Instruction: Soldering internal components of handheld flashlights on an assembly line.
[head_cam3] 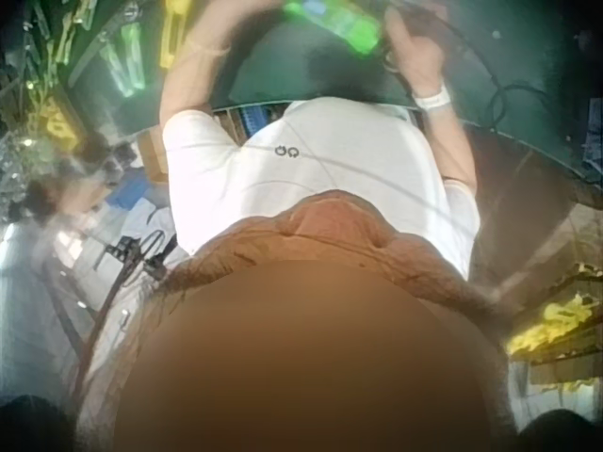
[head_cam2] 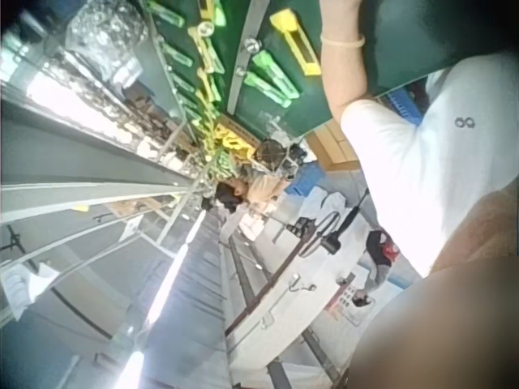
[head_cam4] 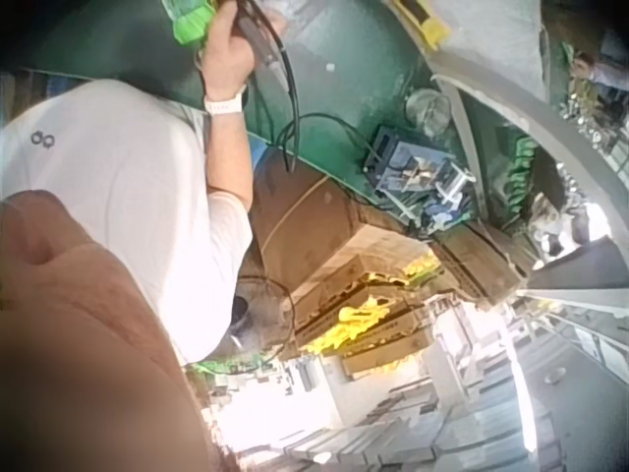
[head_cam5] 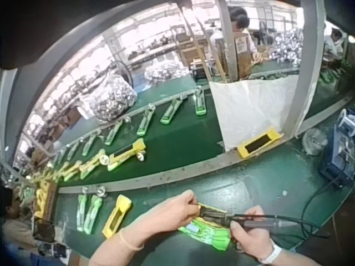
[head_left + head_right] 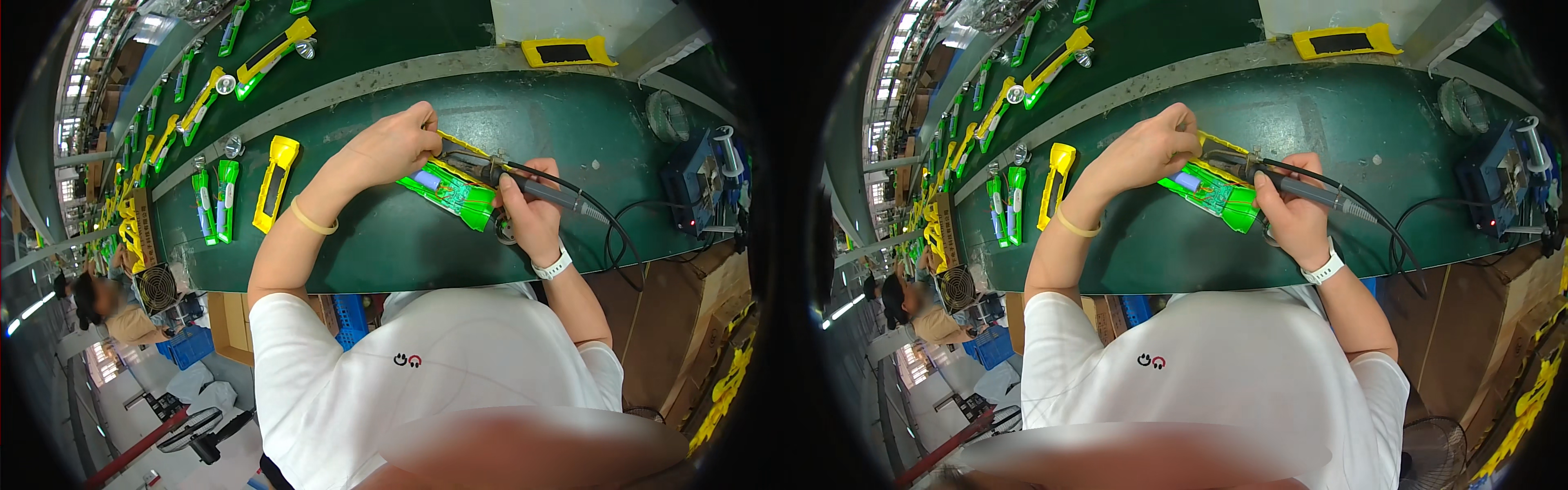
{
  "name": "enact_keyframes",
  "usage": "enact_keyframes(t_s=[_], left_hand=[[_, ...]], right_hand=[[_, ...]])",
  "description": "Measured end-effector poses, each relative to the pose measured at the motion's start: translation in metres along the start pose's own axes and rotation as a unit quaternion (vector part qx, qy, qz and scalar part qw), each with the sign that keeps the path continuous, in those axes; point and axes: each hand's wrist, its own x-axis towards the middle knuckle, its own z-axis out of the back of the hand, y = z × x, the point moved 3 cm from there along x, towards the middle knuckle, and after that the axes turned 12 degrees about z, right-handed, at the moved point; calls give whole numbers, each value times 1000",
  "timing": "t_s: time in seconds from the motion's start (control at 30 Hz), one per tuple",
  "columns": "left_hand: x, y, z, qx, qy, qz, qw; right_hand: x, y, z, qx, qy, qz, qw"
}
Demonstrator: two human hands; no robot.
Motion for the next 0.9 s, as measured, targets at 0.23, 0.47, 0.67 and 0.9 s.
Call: enact_keyframes(t_s=[0.23,0.47,0.67,0.9], left_hand=[[1,-3,0,16,1,-5,1000],[1,-8,1,38,11,23,999],[1,-7,0,44,3,-6,999],[3,-11,2,62,35,38,997]], right_hand=[[5,-1,-3,-36,-18,-6,999],[-6,16,17,-25,-38,34,998],[-7,26,63,-26,-162,82,983],[-8,23,90,-8,-186,94,978]])
